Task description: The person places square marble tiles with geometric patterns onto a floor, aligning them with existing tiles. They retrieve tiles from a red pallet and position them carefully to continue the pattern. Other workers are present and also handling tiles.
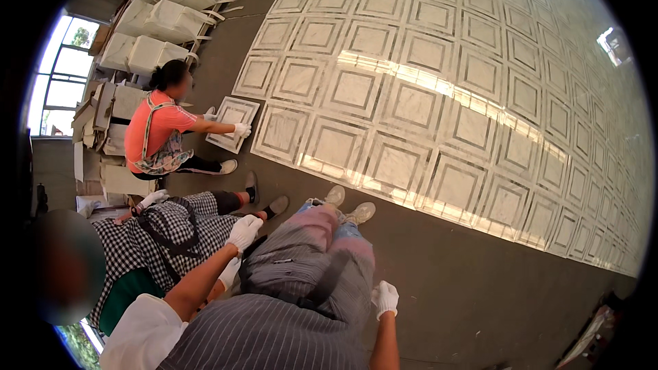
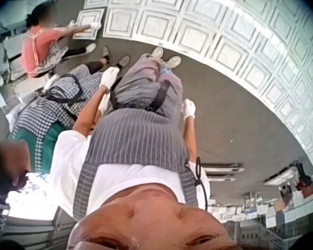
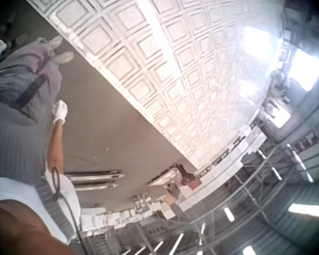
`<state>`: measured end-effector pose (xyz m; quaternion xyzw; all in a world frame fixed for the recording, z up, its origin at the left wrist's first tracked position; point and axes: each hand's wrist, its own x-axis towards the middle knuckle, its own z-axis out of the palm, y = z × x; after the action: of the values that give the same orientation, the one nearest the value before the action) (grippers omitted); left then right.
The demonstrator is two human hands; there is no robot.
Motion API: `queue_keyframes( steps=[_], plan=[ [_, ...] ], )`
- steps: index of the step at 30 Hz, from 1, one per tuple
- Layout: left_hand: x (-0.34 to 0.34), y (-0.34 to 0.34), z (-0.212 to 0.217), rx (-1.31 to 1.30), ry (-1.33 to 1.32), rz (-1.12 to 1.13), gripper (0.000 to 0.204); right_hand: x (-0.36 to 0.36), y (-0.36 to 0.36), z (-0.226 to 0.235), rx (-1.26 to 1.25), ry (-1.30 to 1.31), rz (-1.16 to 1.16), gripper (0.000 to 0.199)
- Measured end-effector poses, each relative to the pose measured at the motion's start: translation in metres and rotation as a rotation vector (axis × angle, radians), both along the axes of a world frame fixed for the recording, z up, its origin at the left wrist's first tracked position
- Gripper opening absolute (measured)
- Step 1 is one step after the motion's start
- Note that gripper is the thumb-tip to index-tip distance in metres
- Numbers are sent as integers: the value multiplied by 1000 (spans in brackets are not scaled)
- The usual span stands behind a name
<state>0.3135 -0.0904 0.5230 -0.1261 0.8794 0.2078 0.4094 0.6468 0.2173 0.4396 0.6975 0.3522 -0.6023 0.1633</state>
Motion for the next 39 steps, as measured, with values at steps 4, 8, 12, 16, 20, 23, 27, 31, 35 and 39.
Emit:
queue_keyframes(
  steps=[4, 8, 12, 16, 20, 23, 27, 31, 35, 39],
  plan=[
    [23, -38, -38, 62, 91, 27, 29, 6, 5, -1, 3, 49, 4, 24],
    [41, -53, -57, 20, 194, -16, 30, 0, 4, 19, 31, -30, 111, 23],
    [50, -60, -67, 11, 129, 63, 30, -6, 9, 21, 19, -32, 99, 22],
    [59, -75, -62, 30, 130, 87, 30, -6, 13, 1, 2, 30, 74, 22],
    [42, -68, -39, -61, 85, 146, 34, -12, 7, -10, 26, 60, 118, 24],
    [47, -90, -56, -29, 40, 284, 34, -36, 6, -2, 20, 42, 177, 24],
    [48, -90, -55, -48, 24, 205, 35, -49, 9, 8, -11, -3, 215, 27],
    [41, -96, -61, -16, 52, 187, 37, -60, 2, 8, 9, -60, 259, 28],
    [35, -111, -76, 0, -26, 302, 36, -76, -6, 6, -6, -60, 158, 28],
    [15, -115, -84, 118, -103, 351, 34, -102, -26, 11, 22, 5, 151, 25]
  ],
)
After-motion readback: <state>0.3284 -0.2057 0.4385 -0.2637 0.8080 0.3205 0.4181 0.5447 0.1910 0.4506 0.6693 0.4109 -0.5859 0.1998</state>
